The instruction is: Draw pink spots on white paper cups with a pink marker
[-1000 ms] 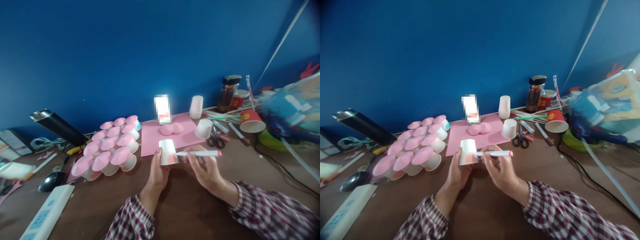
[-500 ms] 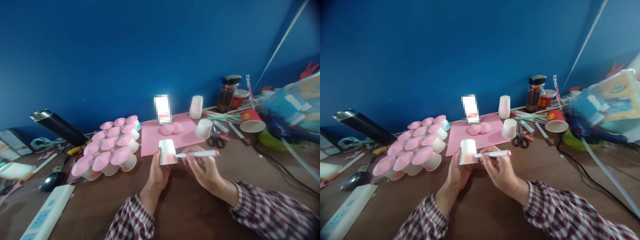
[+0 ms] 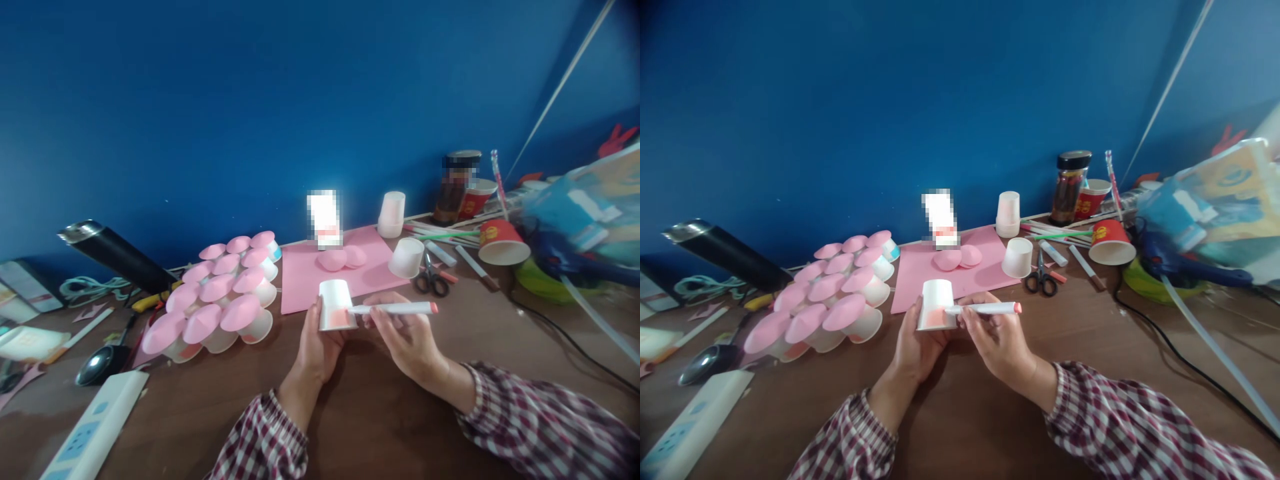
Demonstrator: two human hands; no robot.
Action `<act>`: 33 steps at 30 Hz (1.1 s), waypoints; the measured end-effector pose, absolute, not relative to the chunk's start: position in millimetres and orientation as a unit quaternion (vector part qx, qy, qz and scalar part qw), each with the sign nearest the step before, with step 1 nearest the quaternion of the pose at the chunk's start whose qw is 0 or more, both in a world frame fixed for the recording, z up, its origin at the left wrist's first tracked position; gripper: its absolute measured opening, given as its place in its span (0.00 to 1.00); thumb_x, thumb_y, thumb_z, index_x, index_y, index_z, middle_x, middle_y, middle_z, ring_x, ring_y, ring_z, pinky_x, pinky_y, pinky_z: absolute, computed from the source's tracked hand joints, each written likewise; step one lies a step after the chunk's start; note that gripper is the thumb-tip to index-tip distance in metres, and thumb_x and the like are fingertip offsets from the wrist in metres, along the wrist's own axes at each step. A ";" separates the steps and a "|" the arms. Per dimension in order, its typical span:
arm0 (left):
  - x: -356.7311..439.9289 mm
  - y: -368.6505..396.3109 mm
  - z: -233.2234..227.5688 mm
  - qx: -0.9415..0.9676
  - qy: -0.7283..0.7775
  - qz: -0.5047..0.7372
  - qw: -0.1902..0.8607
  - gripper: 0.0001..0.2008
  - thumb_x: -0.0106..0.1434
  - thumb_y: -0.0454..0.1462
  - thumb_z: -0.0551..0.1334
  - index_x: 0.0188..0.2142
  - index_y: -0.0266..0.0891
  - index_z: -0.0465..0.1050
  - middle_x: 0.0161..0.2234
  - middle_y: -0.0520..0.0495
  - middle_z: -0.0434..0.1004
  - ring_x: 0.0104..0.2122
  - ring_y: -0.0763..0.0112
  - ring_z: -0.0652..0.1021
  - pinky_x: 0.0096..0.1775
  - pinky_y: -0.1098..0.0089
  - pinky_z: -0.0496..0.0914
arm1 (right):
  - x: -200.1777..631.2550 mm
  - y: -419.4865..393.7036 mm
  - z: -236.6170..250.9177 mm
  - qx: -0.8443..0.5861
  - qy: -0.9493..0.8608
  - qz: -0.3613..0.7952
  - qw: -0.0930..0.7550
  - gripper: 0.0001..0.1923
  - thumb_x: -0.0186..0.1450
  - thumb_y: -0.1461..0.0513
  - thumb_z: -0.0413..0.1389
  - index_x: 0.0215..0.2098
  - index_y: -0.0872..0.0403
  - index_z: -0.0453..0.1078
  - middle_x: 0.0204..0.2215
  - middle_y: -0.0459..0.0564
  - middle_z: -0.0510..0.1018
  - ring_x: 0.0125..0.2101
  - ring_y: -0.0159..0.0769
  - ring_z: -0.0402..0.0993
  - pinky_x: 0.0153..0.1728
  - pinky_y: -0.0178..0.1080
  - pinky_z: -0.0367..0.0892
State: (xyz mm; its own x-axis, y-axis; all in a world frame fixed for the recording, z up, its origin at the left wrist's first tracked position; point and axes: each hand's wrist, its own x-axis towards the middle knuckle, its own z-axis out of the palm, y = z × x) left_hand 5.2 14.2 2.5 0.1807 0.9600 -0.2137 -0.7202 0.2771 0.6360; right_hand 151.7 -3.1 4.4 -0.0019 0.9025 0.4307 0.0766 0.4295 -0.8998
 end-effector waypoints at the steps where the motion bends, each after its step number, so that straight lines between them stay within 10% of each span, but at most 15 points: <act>1: 5.3 14.2 2.8 0.200 0.299 0.565 0.742 0.17 0.65 0.47 0.57 0.38 0.34 0.73 0.31 0.43 0.78 0.29 0.66 0.76 0.34 0.66 0.70 | 151.8 -3.2 4.3 -0.402 -0.612 0.356 0.581 0.05 0.69 0.60 0.54 0.39 0.53 0.69 0.27 0.46 0.76 0.27 0.32 0.74 0.30 0.32 0.71; 33: 0.5 14.7 1.3 0.200 0.280 0.535 0.772 0.22 0.65 0.50 0.55 0.38 0.32 0.74 0.31 0.41 0.78 0.31 0.64 0.77 0.36 0.64 0.72 | 149.9 -4.4 13.6 -0.390 -0.622 0.360 0.576 0.10 0.69 0.59 0.52 0.32 0.54 0.70 0.22 0.45 0.73 0.23 0.31 0.72 0.24 0.32 0.70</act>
State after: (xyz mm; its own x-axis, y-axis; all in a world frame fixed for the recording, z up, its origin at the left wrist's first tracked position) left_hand 0.5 14.7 1.3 0.2710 0.9375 -0.2183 -0.7134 0.3479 0.6082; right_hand 149.9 -4.4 13.6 -0.0328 0.8993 0.4362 0.0700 0.4374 -0.8965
